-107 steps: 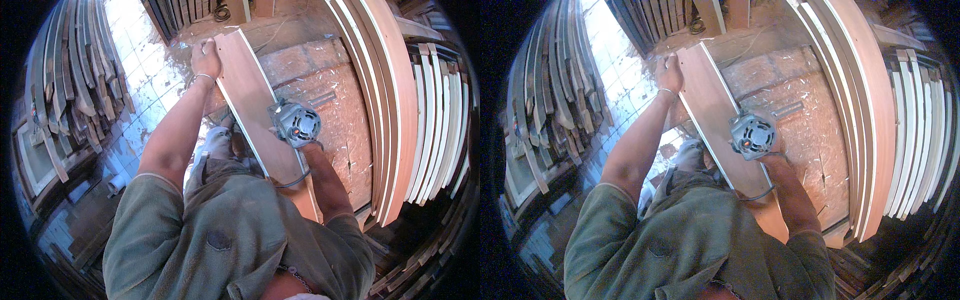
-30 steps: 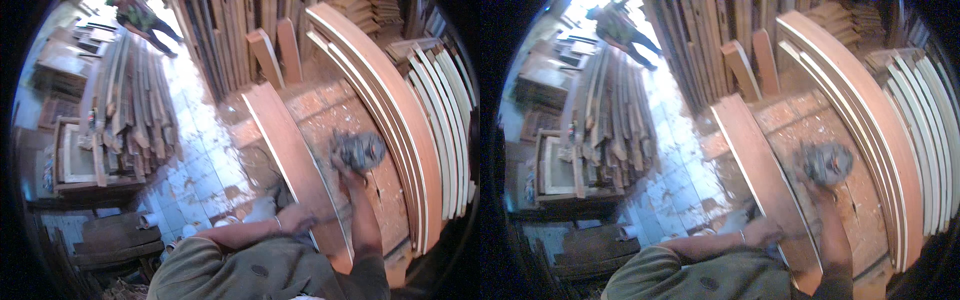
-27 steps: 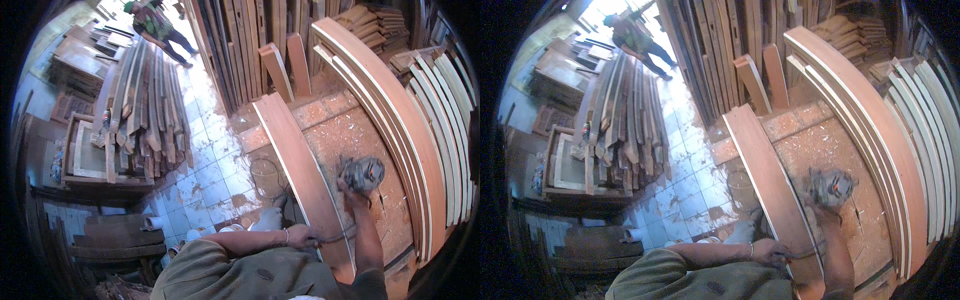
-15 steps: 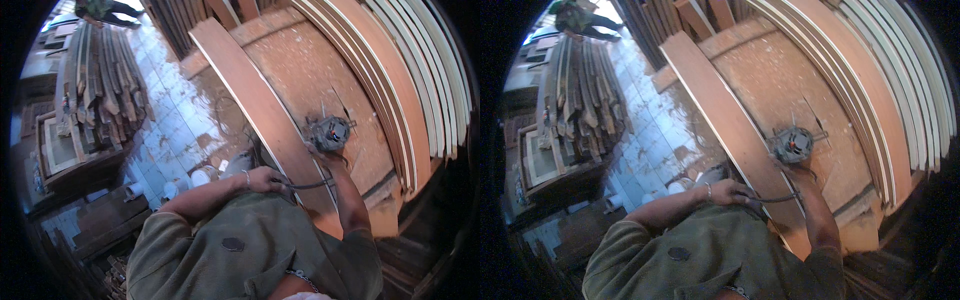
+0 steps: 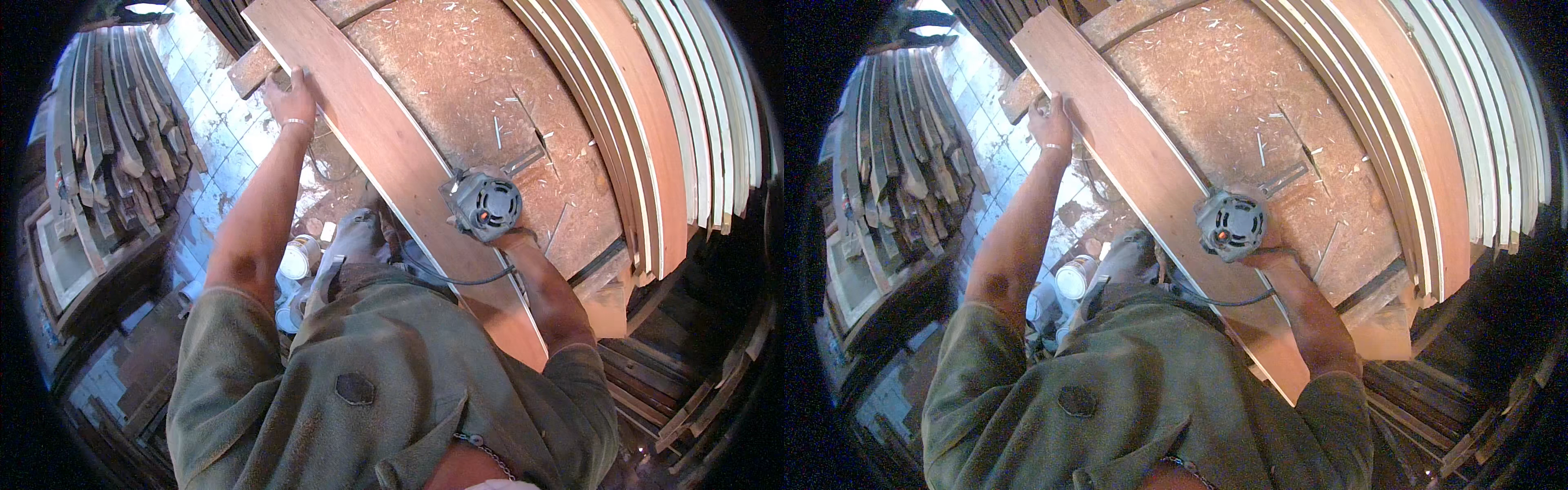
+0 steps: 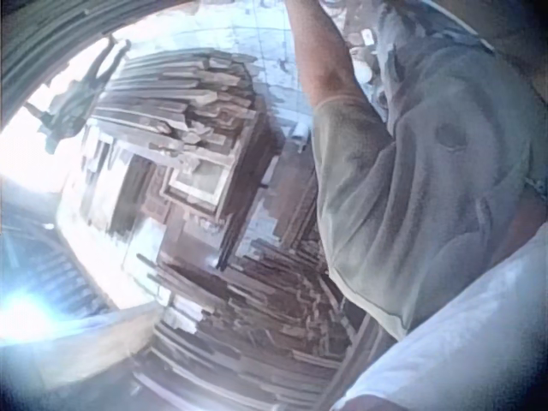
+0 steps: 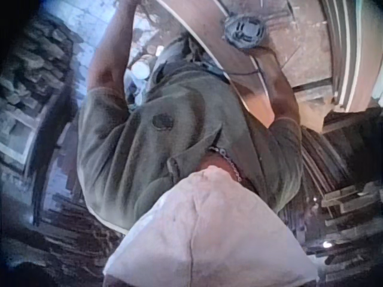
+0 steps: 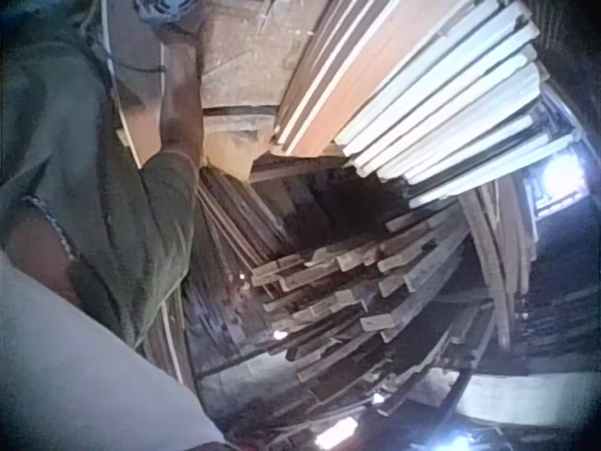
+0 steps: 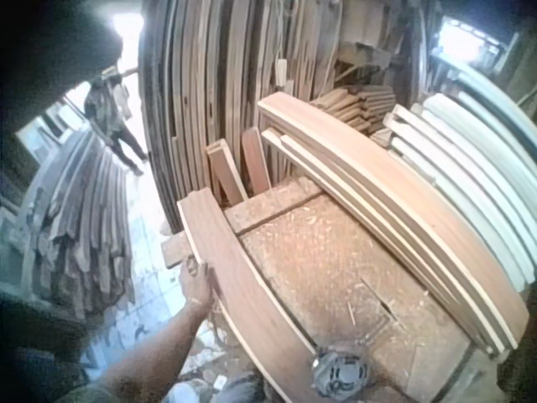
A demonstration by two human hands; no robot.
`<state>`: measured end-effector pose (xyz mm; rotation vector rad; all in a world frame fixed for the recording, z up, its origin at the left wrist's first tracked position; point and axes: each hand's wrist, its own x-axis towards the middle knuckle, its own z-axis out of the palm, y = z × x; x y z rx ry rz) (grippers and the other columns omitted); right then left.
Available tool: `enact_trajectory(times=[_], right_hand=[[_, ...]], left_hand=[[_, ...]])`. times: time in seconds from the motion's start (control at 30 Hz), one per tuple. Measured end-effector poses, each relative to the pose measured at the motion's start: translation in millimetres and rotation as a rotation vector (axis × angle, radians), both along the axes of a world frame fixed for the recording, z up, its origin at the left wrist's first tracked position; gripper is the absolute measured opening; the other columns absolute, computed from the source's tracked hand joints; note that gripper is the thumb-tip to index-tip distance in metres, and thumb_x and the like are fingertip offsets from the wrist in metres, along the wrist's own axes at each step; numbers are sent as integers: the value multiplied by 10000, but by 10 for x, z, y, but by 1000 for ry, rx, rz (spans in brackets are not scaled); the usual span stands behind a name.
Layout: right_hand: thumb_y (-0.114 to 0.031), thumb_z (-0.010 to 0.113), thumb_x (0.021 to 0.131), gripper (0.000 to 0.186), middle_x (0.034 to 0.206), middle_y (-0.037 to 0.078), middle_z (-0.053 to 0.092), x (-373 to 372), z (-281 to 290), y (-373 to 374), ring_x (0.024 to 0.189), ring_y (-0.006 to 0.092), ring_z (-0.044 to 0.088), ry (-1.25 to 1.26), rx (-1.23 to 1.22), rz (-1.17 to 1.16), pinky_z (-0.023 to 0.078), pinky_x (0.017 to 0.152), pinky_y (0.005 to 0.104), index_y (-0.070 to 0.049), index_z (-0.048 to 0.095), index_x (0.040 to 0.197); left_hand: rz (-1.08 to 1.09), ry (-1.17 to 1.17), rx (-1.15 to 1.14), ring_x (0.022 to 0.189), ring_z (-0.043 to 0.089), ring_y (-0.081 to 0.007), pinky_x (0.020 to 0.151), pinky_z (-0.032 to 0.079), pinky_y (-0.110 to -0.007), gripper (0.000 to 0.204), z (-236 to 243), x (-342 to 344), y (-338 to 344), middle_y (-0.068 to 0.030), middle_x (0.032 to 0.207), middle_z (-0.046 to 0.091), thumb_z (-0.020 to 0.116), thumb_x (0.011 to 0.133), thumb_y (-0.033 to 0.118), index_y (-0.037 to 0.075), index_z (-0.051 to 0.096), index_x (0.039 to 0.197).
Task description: The person scrapes a wooden plank with a metal tool and then uses a handheld power router to trim the edges of wooden planks.
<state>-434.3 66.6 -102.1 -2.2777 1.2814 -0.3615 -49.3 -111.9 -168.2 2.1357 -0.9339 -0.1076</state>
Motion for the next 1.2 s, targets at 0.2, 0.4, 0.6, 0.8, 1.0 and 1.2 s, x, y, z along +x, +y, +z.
enact_trajectory(times=[0.2, 0.4, 0.6, 0.8, 1.0, 1.2], right_hand=[[-364, 925, 608, 838, 1231, 109, 562, -49, -143, 19, 1206, 287, 508, -670, 181, -127, 373, 1086, 443, -96, 503, 1281], [-209, 965, 556, 980, 1249, 110, 530, -123, -534, 56, 1142, 306, 546, -714, 88, -42, 420, 1020, 459, -133, 389, 1345], [-171, 964, 548, 980, 1226, 126, 534, 73, -526, -138, 1124, 318, 551, -769, -76, -38, 454, 964, 463, -159, 389, 1342], [-258, 957, 569, 898, 1200, 103, 572, 324, -384, -438, 1155, 306, 534, -599, -240, -94, 447, 1000, 499, -158, 445, 1299], [-435, 776, 781, 487, 1063, 59, 651, 683, -287, -899, 1036, 252, 607, -633, -17, -94, 451, 1007, 538, -136, 598, 1122], [-419, 704, 829, 430, 1071, 58, 667, 1179, -217, -1527, 1012, 250, 622, -589, 279, -53, 482, 966, 478, -133, 609, 1135]], left_hand=[[-38, 283, 80, 1265, 469, -440, 1074, 353, -461, 649, 80, -303, -295, -312, 1381, 447, 507, 935, 412, -8, 404, 1419], [-113, 460, 6, 1300, 451, -440, 1102, 334, -451, 664, 21, -153, -276, -317, 1422, 425, 448, 965, 381, -22, 313, 1475], [-121, 458, 9, 1208, 519, -377, 1048, 365, -414, 619, 176, -251, -264, -275, 1303, 520, 406, 983, 375, -35, 324, 1440], [-145, 568, -50, 1258, 471, -410, 1067, 330, -443, 582, 151, -203, -246, -311, 1339, 480, 327, 1007, 375, -61, 375, 1390], [-206, 517, 1, 1303, 418, -406, 1095, 296, -437, 652, 226, -228, -177, -304, 1395, 429, 252, 1032, 430, -73, 314, 1444], [-192, 521, -25, 1327, 391, -393, 1116, 273, -428, 671, 177, -228, -163, -302, 1420, 402, 239, 1042, 442, -87, 290, 1451]])
